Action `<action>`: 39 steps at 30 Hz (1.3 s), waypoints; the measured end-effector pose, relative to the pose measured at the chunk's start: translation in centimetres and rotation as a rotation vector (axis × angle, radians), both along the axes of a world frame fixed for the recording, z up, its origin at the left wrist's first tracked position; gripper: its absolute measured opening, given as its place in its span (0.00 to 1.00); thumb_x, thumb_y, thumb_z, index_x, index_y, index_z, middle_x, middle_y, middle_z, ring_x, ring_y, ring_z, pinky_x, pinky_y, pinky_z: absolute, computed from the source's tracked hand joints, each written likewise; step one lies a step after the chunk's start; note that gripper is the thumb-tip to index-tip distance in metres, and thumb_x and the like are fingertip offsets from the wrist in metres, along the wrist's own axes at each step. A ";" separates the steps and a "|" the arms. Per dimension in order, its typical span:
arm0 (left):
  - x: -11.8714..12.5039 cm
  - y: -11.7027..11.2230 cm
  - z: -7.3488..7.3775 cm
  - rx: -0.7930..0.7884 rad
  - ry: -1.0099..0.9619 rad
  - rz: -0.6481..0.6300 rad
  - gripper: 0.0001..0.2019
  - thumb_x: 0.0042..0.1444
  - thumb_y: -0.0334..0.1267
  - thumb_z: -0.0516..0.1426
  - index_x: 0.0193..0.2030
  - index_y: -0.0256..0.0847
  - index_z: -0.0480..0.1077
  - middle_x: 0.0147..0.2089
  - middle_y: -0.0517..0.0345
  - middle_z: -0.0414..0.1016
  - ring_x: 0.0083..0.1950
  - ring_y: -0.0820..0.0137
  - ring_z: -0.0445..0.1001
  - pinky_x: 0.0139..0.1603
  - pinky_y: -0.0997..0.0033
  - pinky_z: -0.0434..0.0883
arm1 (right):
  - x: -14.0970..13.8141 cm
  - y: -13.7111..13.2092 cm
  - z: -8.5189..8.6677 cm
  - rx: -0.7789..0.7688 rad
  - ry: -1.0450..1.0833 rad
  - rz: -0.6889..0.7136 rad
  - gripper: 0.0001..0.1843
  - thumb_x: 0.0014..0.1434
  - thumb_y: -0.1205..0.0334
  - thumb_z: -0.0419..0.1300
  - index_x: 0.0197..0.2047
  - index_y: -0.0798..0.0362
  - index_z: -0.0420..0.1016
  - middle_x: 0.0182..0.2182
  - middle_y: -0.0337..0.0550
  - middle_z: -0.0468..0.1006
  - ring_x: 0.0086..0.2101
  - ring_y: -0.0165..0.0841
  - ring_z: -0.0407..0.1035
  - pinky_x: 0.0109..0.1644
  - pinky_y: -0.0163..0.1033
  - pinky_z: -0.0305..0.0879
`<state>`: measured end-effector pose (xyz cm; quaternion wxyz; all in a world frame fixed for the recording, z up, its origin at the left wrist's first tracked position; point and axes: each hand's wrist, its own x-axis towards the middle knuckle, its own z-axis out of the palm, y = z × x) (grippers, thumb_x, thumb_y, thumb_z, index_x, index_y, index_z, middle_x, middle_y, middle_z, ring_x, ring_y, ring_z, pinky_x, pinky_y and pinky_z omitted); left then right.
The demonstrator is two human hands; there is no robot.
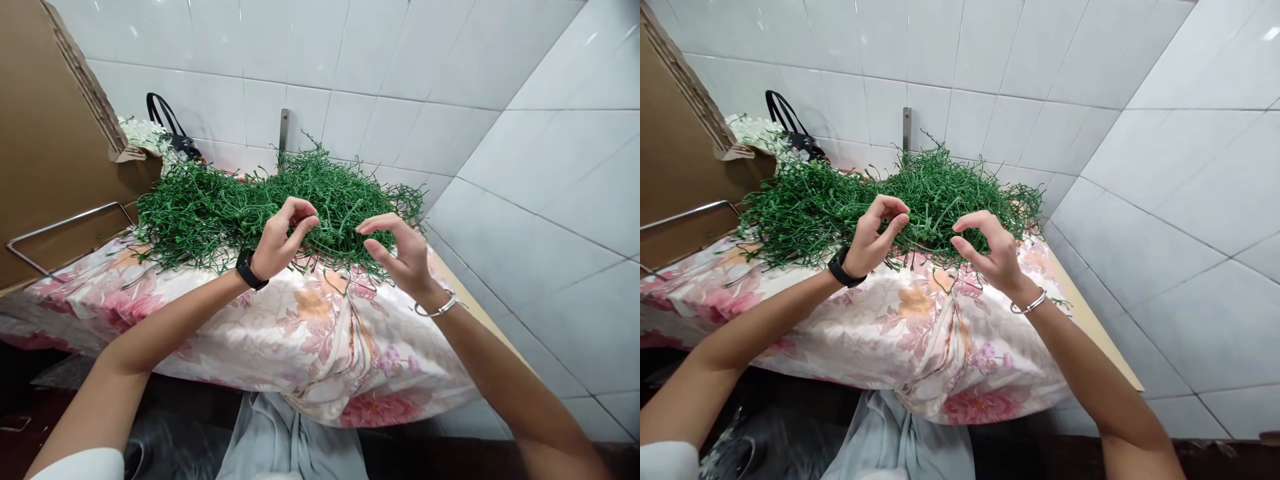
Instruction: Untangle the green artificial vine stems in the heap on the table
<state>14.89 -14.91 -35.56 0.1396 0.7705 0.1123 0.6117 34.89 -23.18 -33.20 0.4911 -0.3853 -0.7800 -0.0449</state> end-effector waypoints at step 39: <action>1.1 -1.0 -1.5 -0.470 0.324 -0.289 0.06 0.55 0.36 0.53 0.38 0.36 0.65 0.39 0.57 0.68 0.41 0.73 0.65 0.40 0.72 0.62 | -0.2 -0.6 -0.8 0.043 0.314 -0.192 0.11 0.57 0.56 0.53 0.34 0.56 0.69 0.31 0.44 0.70 0.33 0.27 0.65 0.35 0.35 0.62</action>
